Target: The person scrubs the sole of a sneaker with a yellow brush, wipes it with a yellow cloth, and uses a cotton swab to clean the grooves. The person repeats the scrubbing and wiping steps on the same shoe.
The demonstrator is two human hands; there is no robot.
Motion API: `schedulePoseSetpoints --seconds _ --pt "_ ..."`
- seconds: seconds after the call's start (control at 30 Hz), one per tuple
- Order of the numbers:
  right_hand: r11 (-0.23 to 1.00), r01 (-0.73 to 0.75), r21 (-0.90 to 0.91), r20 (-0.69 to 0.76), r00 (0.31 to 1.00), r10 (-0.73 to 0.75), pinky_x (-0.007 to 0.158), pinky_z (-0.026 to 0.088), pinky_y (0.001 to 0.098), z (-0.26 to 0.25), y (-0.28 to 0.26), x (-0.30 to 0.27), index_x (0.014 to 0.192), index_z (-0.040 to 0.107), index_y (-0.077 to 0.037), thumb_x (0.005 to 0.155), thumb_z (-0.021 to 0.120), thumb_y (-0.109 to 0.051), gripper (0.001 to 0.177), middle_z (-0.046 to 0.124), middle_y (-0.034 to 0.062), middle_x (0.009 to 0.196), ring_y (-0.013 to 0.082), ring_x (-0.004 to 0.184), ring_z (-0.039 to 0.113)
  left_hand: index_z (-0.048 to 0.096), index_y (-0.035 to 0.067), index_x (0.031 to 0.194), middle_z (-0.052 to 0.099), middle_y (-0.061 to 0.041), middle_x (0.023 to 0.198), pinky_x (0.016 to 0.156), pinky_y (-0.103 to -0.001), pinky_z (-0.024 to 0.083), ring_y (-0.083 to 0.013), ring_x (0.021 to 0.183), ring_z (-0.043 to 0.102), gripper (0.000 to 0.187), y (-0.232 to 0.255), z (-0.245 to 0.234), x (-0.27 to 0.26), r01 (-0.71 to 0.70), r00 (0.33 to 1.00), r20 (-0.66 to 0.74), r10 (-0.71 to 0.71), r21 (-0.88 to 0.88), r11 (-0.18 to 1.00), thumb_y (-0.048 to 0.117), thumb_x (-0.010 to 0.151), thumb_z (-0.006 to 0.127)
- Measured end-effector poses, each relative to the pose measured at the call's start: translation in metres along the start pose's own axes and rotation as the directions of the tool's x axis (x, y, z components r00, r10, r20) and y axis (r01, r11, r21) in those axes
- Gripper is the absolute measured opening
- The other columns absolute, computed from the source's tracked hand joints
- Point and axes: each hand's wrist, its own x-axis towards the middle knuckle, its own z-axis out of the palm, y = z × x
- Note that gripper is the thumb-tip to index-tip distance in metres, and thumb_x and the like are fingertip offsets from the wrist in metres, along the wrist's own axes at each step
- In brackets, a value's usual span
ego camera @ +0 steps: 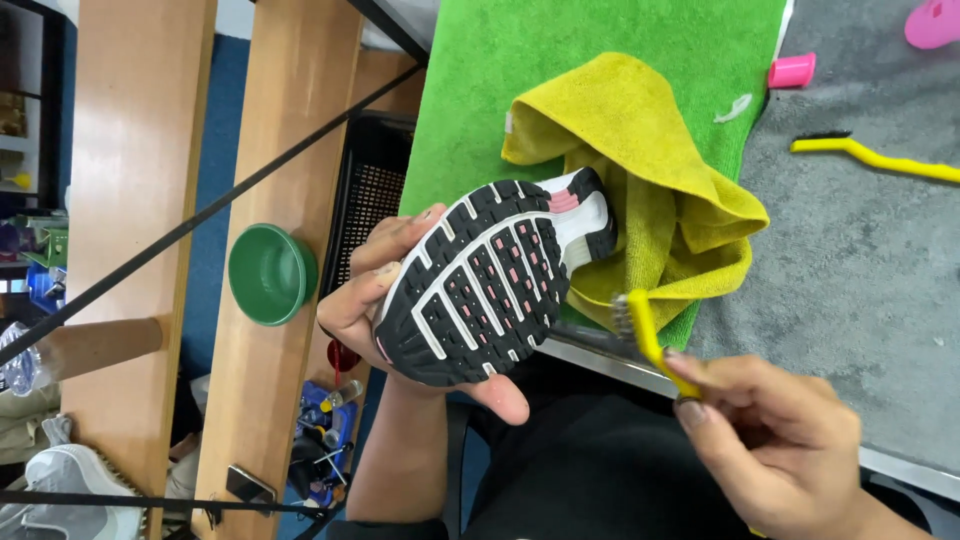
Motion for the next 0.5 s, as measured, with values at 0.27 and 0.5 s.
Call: schedulePoseSetpoints --seconds 0.27,0.5 --pt "0.969 0.211 -0.131 -0.027 0.976 -0.216 0.041 0.036 0.0214 0.02 -0.028 0.025 0.101 0.07 -0.002 0.082 0.07 -0.009 0.021 0.068 0.0002 0.064 0.0087 0.037 0.043 0.041 0.013 0.12 0.064 -0.02 0.115 0.106 -0.043 0.05 -0.0297 0.11 0.068 0.082 0.004 0.007 0.0 -0.001 0.999 -0.033 -0.001 -0.06 0.998 0.076 0.071 0.062" --pt "0.92 0.39 -0.026 0.143 0.913 -0.383 0.043 0.049 0.022 0.022 -0.016 0.009 0.104 0.068 0.002 0.084 0.065 -0.001 0.02 0.069 0.0018 0.075 0.0094 0.043 0.056 0.043 0.015 0.125 0.064 -0.018 0.121 0.101 -0.041 0.052 -0.0284 0.113 0.067 0.078 0.001 0.005 0.001 -0.022 1.0 -0.018 0.021 -0.079 0.997 0.07 0.074 0.065"
